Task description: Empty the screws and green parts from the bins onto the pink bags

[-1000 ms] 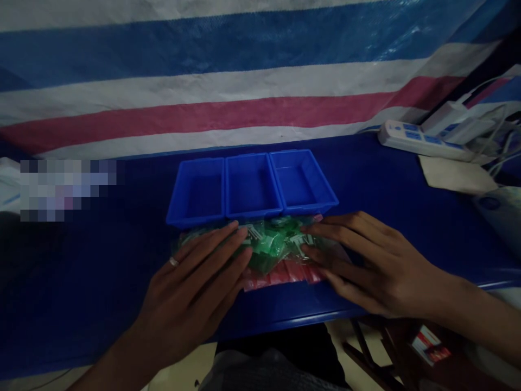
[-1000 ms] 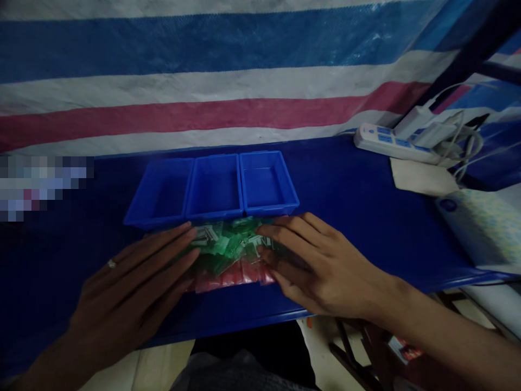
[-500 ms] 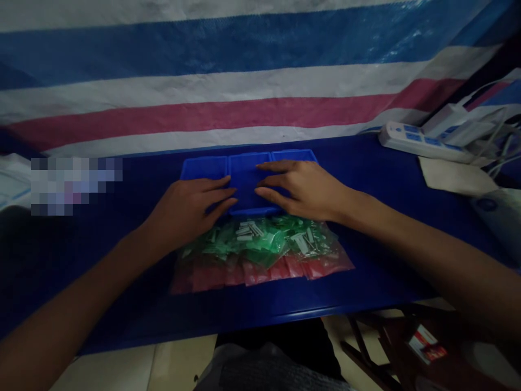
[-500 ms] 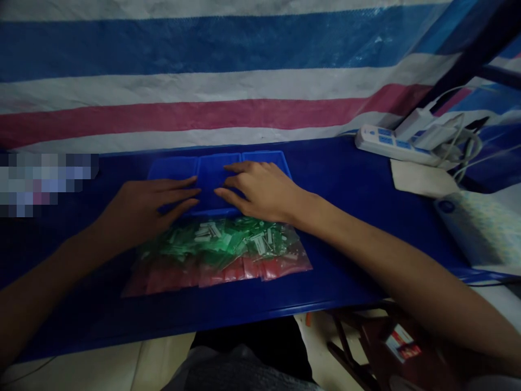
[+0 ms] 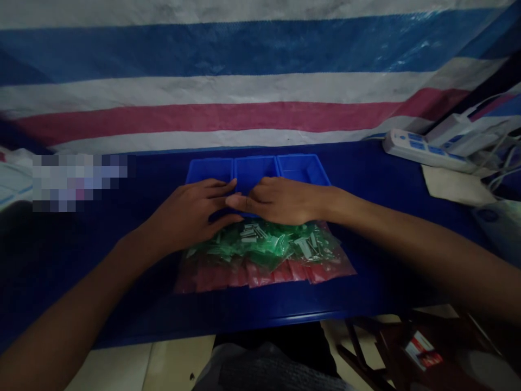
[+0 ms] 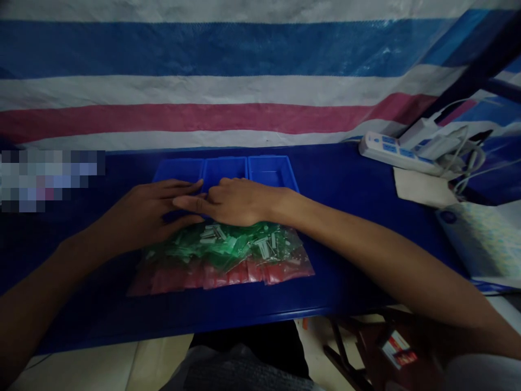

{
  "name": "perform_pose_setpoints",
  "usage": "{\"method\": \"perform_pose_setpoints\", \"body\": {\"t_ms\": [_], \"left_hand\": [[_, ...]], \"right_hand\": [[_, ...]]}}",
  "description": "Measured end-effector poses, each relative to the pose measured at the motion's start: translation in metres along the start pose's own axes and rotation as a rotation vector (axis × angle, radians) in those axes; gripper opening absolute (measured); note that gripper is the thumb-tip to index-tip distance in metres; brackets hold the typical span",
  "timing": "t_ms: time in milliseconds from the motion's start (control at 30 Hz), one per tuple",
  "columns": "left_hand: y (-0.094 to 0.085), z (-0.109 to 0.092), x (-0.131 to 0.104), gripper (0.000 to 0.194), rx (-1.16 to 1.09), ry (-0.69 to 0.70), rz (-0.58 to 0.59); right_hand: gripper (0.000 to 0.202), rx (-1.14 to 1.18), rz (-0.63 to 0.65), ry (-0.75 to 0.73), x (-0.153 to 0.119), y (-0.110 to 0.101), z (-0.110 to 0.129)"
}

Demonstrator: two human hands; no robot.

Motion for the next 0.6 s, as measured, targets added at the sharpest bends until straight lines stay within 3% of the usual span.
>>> {"method": "perform_pose_setpoints", "body": {"t_ms": [133,233,333,433,500,600], "left_hand": [[0.000,-0.002,-0.001,0.048,0.014,-0.035,-0.003],[-0.001,-0.001,-0.004,0.047,-0.006,-0.048,-0.011],[-0.002,0.000,-0.006,0.063,-0.093,-0.042,0.020],[-0.004,0.001,-0.007,0.071,-0.196,-0.073,0.060],[-0.005,0.002,-0.006,0.072,-0.221,-0.098,0.073],[-0.003,0.002,-0.004,0.074,-0.218,-0.104,0.085]], "right_hand": [[0.064,-0.295,-0.078,0.104,0.009,-0.006,-0.014],[0.060,-0.325,-0.162,0.059,0.002,-0.010,-0.016],[0.066,-0.309,-0.420,0.041,-0.029,-0.025,-0.018],[0.086,-0.247,-0.647,0.253,-0.066,-0.032,-0.040],[0.089,-0.204,-0.652,0.366,-0.078,-0.024,-0.052],[0.085,-0.110,-0.524,0.393,-0.075,-0.004,-0.057]]}}
Point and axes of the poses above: each hand's wrist, its own x-axis towards the middle knuckle, its own y-axis out of the palm, z = x × y, the point moved 8 cm from there along x, towards the middle knuckle, and after that the axes turned 12 degrees about z, right-handed, at the moved point
